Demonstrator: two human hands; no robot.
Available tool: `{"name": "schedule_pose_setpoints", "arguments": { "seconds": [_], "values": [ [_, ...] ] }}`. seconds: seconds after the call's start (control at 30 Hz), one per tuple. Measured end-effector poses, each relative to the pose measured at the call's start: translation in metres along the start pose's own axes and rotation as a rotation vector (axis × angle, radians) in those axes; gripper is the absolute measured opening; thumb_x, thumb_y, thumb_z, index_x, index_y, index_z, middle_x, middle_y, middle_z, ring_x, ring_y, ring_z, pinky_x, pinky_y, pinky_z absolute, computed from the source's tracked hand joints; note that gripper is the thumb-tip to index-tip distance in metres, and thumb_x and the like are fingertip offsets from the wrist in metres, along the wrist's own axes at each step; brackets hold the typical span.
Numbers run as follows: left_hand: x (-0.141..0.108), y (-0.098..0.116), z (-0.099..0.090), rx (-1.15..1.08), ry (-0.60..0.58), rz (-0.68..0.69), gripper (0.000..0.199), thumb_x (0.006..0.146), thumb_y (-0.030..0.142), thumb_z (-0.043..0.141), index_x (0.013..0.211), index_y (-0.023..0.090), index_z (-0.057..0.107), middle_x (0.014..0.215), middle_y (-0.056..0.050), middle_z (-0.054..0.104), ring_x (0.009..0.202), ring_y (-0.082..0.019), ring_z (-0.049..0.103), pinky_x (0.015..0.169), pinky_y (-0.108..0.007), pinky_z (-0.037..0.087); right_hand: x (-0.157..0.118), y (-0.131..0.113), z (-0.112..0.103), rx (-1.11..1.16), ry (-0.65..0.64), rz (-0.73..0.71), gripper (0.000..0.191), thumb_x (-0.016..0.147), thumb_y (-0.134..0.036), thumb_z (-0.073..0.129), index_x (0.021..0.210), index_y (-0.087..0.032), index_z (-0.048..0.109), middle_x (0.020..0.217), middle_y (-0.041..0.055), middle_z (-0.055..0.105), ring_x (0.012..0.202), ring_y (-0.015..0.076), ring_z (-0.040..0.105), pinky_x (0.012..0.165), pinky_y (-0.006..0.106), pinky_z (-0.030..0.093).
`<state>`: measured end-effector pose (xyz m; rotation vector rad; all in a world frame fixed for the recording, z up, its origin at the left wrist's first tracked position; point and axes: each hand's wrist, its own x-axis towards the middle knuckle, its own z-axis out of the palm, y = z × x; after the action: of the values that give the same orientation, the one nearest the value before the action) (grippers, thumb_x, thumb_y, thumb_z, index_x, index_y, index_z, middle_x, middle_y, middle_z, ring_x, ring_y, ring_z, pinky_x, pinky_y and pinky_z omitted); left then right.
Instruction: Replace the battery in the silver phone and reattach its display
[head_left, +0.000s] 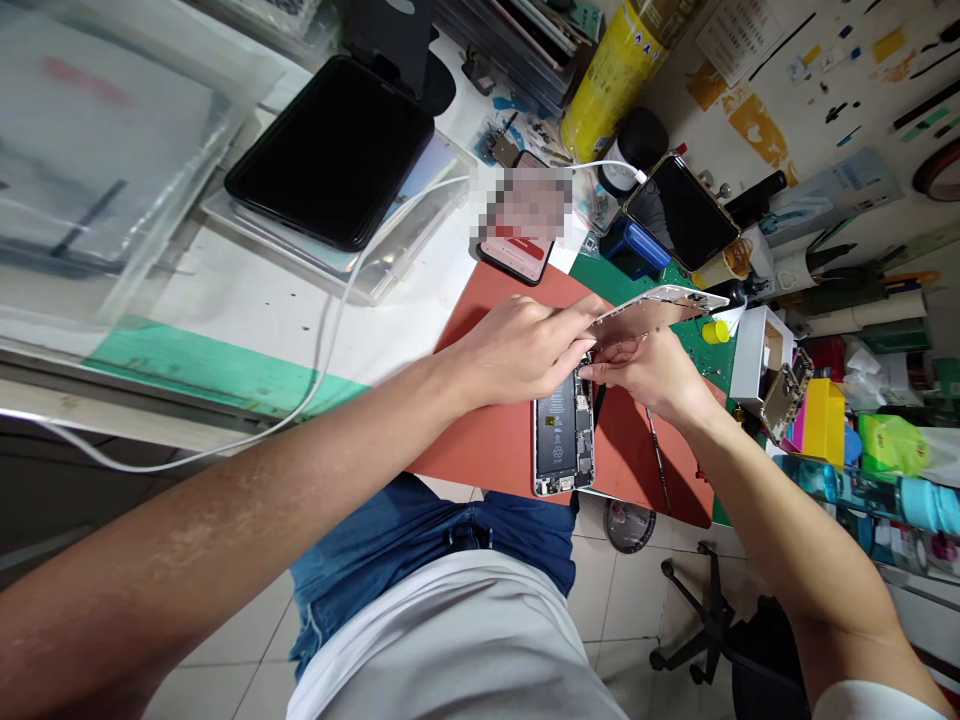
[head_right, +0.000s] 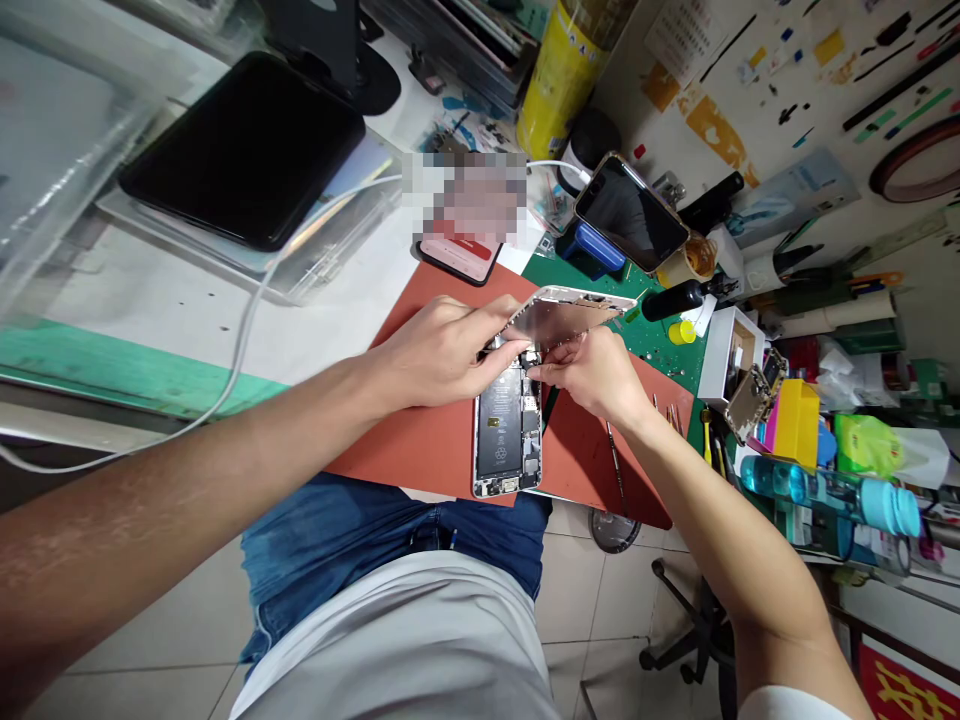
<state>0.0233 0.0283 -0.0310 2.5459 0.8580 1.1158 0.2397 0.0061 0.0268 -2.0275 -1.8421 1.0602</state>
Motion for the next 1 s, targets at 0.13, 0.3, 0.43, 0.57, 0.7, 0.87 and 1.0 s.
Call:
{"name": "schedule_pose_setpoints", "arguments": {
  "seconds": [0.13, 0.3, 0.43, 0.57, 0.7, 0.87, 1.0],
  "values": [
    [0.000, 0.000, -0.001, -0.007, -0.004, 0.001, 0.037, 0.104, 0.020, 0.047, 0.139, 0.012, 0.054, 0.076, -0.002, 0.076, 0.061, -0.021, 0.071, 0.055, -0.032, 0.043, 0.000, -0.002, -0.002, -0.040, -0.025, -0.030, 0.024, 0.072, -0.033, 0.088, 0.060, -0.020, 0.072, 0.061, 0.0009, 0.068, 0.060, 0.0165, 0.053, 0.059, 0.034, 0.038],
    [0.000, 0.000, -0.001, -0.025, -0.022, -0.012, 0.038, 0.104, 0.022, 0.047, 0.140, 0.013, 0.054, 0.078, -0.003, 0.077, 0.064, -0.022, 0.071, 0.059, -0.032, 0.048, -0.002, -0.008, -0.003, -0.136, -0.046, -0.095, 0.027, 0.077, -0.031, 0.084, 0.058, -0.021, 0.069, 0.058, -0.0011, 0.065, 0.059, 0.0157, 0.052, 0.060, 0.034, 0.037],
    [0.000, 0.000, 0.000, -0.012, -0.026, -0.015, 0.039, 0.104, 0.024, 0.046, 0.140, 0.013, 0.054, 0.078, -0.003, 0.078, 0.064, -0.021, 0.072, 0.058, -0.031, 0.047, -0.002, -0.008, -0.003, -0.171, -0.067, -0.166, 0.026, 0.079, -0.026, 0.081, 0.057, -0.021, 0.069, 0.061, -0.0004, 0.067, 0.063, 0.0166, 0.056, 0.065, 0.034, 0.040],
    [0.000, -0.002, 0.002, -0.016, -0.034, -0.033, 0.041, 0.104, 0.026, 0.047, 0.142, 0.013, 0.054, 0.082, -0.004, 0.079, 0.064, -0.020, 0.071, 0.063, -0.031, 0.050, 0.000, -0.003, -0.004, -0.065, -0.063, -0.097, 0.026, 0.076, -0.031, 0.084, 0.058, -0.021, 0.068, 0.060, 0.0005, 0.067, 0.061, 0.0168, 0.054, 0.061, 0.035, 0.041],
    [-0.001, -0.002, 0.003, -0.030, -0.032, -0.040, 0.044, 0.102, 0.027, 0.050, 0.144, 0.014, 0.054, 0.083, -0.005, 0.078, 0.065, -0.020, 0.070, 0.067, -0.032, 0.052, -0.001, -0.002, -0.004, -0.026, -0.055, -0.040, 0.023, 0.073, -0.032, 0.086, 0.060, -0.020, 0.071, 0.063, 0.0017, 0.069, 0.063, 0.0182, 0.057, 0.060, 0.035, 0.042],
    [-0.001, -0.002, 0.003, -0.002, -0.013, -0.034, 0.040, 0.103, 0.026, 0.049, 0.140, 0.013, 0.056, 0.078, -0.003, 0.077, 0.060, -0.019, 0.069, 0.060, -0.030, 0.047, -0.003, -0.010, -0.005, -0.114, -0.077, -0.070, 0.023, 0.077, -0.029, 0.082, 0.059, -0.020, 0.071, 0.060, 0.0005, 0.067, 0.064, 0.0180, 0.058, 0.064, 0.035, 0.041],
    [-0.001, -0.002, 0.002, 0.019, -0.003, -0.019, 0.038, 0.105, 0.025, 0.045, 0.137, 0.008, 0.056, 0.078, -0.004, 0.078, 0.057, -0.020, 0.067, 0.055, -0.031, 0.042, -0.004, -0.010, -0.004, -0.087, -0.084, -0.048, 0.020, 0.077, -0.029, 0.081, 0.062, -0.020, 0.072, 0.063, 0.0008, 0.070, 0.065, 0.0183, 0.059, 0.064, 0.035, 0.043]
  ]
}}
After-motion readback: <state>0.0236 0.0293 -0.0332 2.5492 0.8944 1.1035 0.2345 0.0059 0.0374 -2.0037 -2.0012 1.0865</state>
